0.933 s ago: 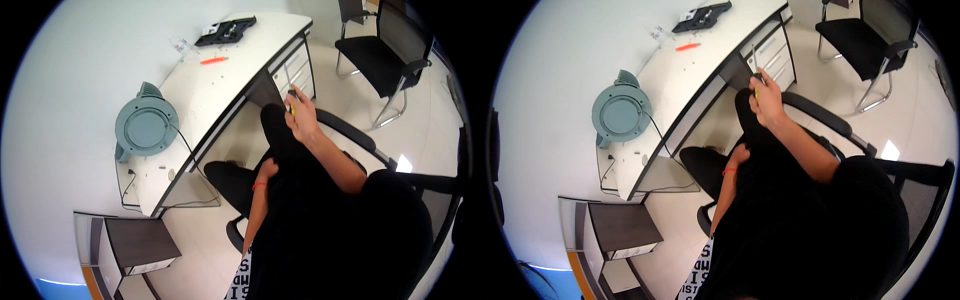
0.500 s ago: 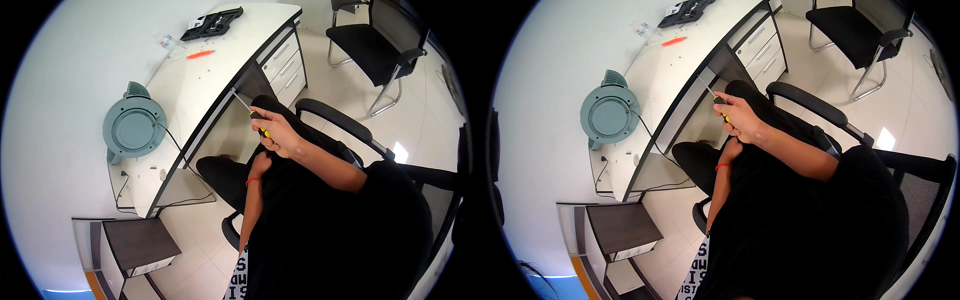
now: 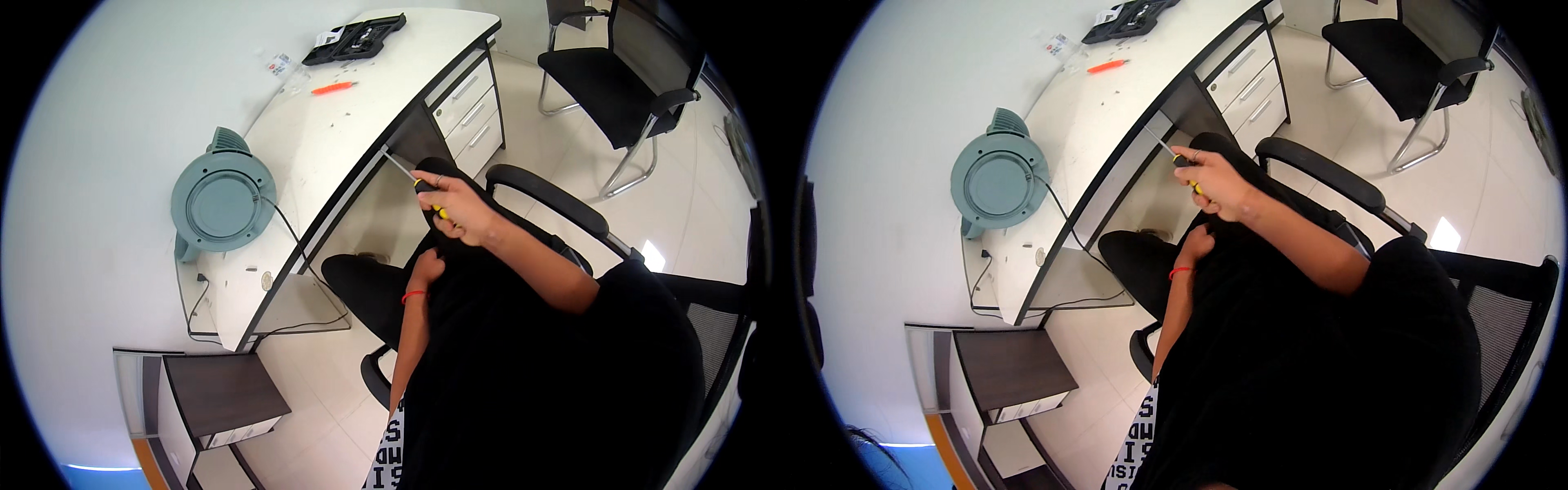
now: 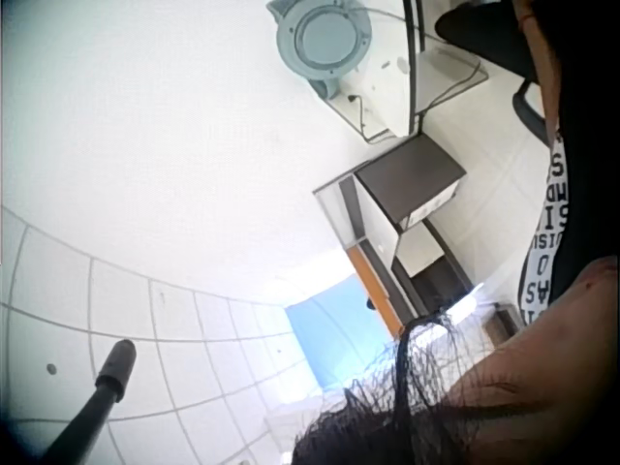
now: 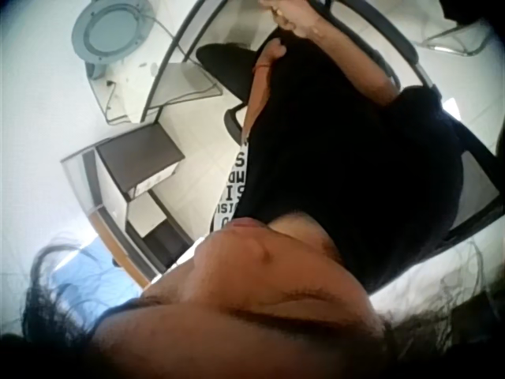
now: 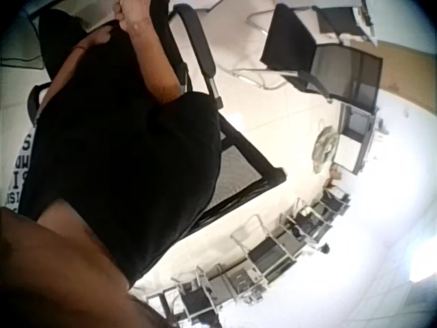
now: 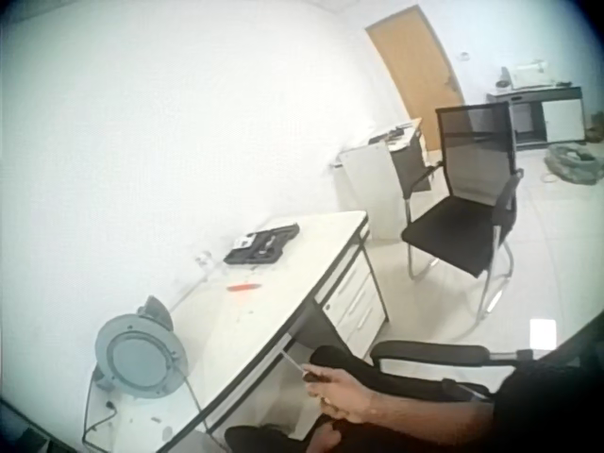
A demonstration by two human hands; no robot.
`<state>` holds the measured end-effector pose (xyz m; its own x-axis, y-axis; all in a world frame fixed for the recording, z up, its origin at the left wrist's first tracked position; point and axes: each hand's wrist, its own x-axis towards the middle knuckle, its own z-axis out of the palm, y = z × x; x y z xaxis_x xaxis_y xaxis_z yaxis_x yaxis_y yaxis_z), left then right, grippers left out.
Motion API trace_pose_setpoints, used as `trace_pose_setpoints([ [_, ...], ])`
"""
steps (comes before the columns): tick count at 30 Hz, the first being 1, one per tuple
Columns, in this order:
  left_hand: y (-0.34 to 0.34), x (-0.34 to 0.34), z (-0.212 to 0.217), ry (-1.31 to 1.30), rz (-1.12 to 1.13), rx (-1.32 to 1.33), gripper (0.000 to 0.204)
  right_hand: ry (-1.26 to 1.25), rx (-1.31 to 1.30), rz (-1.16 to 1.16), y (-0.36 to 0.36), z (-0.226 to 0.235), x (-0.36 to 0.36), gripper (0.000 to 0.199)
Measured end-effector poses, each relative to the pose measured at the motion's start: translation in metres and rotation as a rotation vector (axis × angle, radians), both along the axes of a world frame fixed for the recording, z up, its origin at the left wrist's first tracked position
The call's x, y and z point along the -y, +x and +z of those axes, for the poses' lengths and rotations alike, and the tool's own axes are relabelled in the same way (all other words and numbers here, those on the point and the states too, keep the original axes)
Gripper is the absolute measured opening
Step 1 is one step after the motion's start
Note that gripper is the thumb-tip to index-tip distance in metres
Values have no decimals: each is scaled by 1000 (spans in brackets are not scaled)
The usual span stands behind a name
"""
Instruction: The person assembles a small teal desk fan on a white office desk. They use a screwdriver to attach the front grille to the fan body, then secure the rear grille, and finally tighten screws on the base.
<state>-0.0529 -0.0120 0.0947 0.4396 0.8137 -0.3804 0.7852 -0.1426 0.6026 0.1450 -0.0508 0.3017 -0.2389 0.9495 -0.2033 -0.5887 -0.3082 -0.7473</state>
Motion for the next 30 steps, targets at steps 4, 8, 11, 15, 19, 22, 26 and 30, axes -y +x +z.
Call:
trace_pose_setpoints([
  [4,3,0,-1,-3,43,133,42,-52,117,-658,23,11,-18,53],
  [8,4,6,6,46,54,43,43,126,95,-623,64,22,-20,57],
  [11,6,8,10,25,82,40,42,65,106,-436,60,18,-10,52],
  [15,4,9,8,34,64,33,41,27,164,-157,37,14,0,57],
  [19,3,6,4,63,42,21,41,45,163,-31,23,13,2,57],
  [22,4,6,4,35,46,22,40,46,156,-18,22,11,0,57],
  [26,4,7,8,8,67,15,39,39,155,21,33,6,-7,55],
  [30,3,8,7,-4,76,21,41,23,145,16,56,3,-17,54],
])
